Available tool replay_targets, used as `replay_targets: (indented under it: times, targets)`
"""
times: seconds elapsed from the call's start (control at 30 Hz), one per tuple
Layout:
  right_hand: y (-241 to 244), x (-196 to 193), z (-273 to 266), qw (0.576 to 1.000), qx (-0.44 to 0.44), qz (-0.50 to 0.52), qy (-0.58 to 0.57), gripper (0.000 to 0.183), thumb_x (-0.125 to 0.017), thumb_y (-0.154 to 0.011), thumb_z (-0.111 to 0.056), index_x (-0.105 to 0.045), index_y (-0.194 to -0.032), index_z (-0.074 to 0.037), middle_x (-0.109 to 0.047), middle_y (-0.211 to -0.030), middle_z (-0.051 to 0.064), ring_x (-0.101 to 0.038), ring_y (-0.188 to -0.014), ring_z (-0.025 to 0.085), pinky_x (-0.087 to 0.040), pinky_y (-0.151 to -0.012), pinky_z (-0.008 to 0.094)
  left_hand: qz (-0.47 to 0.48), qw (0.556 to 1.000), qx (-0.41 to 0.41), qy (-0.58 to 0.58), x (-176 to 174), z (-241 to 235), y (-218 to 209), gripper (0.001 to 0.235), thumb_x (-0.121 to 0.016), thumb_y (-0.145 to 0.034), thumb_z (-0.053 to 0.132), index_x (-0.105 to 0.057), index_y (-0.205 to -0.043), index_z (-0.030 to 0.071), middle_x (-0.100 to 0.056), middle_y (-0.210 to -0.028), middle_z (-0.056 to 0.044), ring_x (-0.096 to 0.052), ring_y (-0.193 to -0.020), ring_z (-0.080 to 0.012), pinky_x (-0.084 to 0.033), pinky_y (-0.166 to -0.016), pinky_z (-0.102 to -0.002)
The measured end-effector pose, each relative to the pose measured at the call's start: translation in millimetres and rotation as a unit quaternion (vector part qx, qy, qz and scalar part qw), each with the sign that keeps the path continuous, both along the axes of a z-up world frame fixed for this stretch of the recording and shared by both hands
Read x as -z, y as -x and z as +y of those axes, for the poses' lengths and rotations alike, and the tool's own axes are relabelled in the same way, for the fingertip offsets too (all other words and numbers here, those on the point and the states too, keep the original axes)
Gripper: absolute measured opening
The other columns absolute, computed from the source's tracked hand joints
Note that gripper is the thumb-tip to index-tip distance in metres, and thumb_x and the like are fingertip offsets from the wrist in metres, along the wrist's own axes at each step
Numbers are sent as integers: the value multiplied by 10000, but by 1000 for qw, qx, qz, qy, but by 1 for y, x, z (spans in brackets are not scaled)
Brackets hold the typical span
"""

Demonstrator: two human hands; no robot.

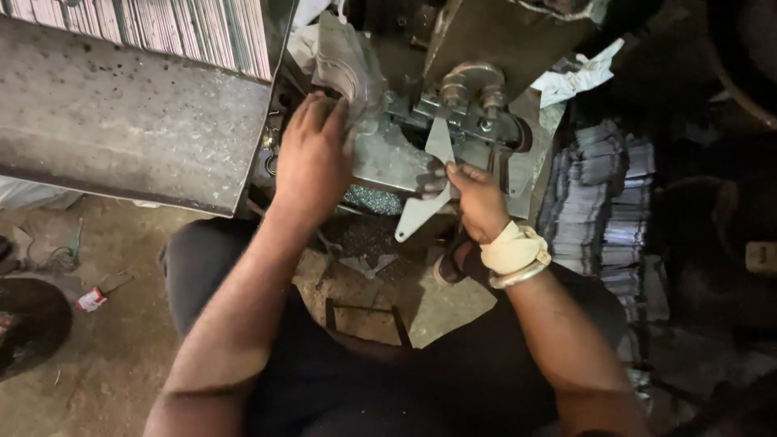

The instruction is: Operating a manual press machine to stamp small metal pieces and stacking the completed parts.

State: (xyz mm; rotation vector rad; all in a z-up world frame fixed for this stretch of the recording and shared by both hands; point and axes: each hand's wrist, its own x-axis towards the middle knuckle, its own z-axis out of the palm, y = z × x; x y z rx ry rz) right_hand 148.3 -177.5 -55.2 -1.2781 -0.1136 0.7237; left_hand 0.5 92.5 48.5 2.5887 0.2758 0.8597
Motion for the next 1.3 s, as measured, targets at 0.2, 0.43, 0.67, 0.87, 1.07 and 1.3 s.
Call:
replay_targets:
  times: [0.2, 0.43, 0.67, 0.87, 1.07, 1.3]
  targets:
    - [-6, -23, 19, 999, 3, 19, 42, 177, -601, -1088, -196, -691, -1041, -51, -758, -904, 48, -705, -738, 158, -495, -551, 289, -2, 999, 31, 10, -8, -5, 3, 432, -694, -933, 96, -615, -1323, -72, -606, -1311, -243, -547, -1310, -426, -411, -1164, -498]
    - [10, -60, 32, 998, -17, 40, 52, 221, -548, -1050, -236, -697, -1022, -76, -778, -904, 66, -745, -769, 171, -557, -607, 285, -39, 999, 32, -14, -27, -9, 15, 423, -682, -955, 71, -614, -1354, -53, -614, -1297, -241, -578, -1290, -416, -406, -1195, -528]
    - [0, -18, 19, 999, 23, 27, 13, 111, -646, -1057, -220, -697, -1004, -137, -700, -861, -32, -636, -697, 67, -454, -563, 241, 60, 962, 228, 139, -55, -31, 46, 304, -706, -952, 124, -702, -1245, 43, -650, -1213, -215, -639, -1148, -373, -524, -1006, -453]
    - [22, -57, -19, 966, 29, -100, 235, 200, -698, -1035, -263, -692, -1046, -63, -627, -808, 34, -508, -623, 156, -398, -543, 320, 38, 961, 261, 86, 20, -65, 24, 334, -698, -942, 133, -694, -1267, 61, -651, -1176, -202, -633, -1120, -383, -508, -1031, -469]
    - [-1, -99, -84, 855, 94, -341, 380, 173, -703, -996, -165, -743, -1068, -13, -739, -907, 49, -696, -796, 144, -548, -700, 288, -13, 971, 236, -33, 61, -86, 1, 437, -639, -976, 145, -609, -1383, -12, -620, -1266, -220, -580, -1209, -374, -459, -1114, -488]
    - [-107, -61, -110, 845, 151, -376, 349, 148, -776, -1002, -112, -793, -1119, -23, -755, -926, 87, -655, -796, 158, -511, -710, 316, 7, 949, 267, -168, 36, -85, 4, 428, -645, -817, 124, -634, -1218, -25, -618, -1367, -182, -530, -1230, -369, -441, -1080, -480]
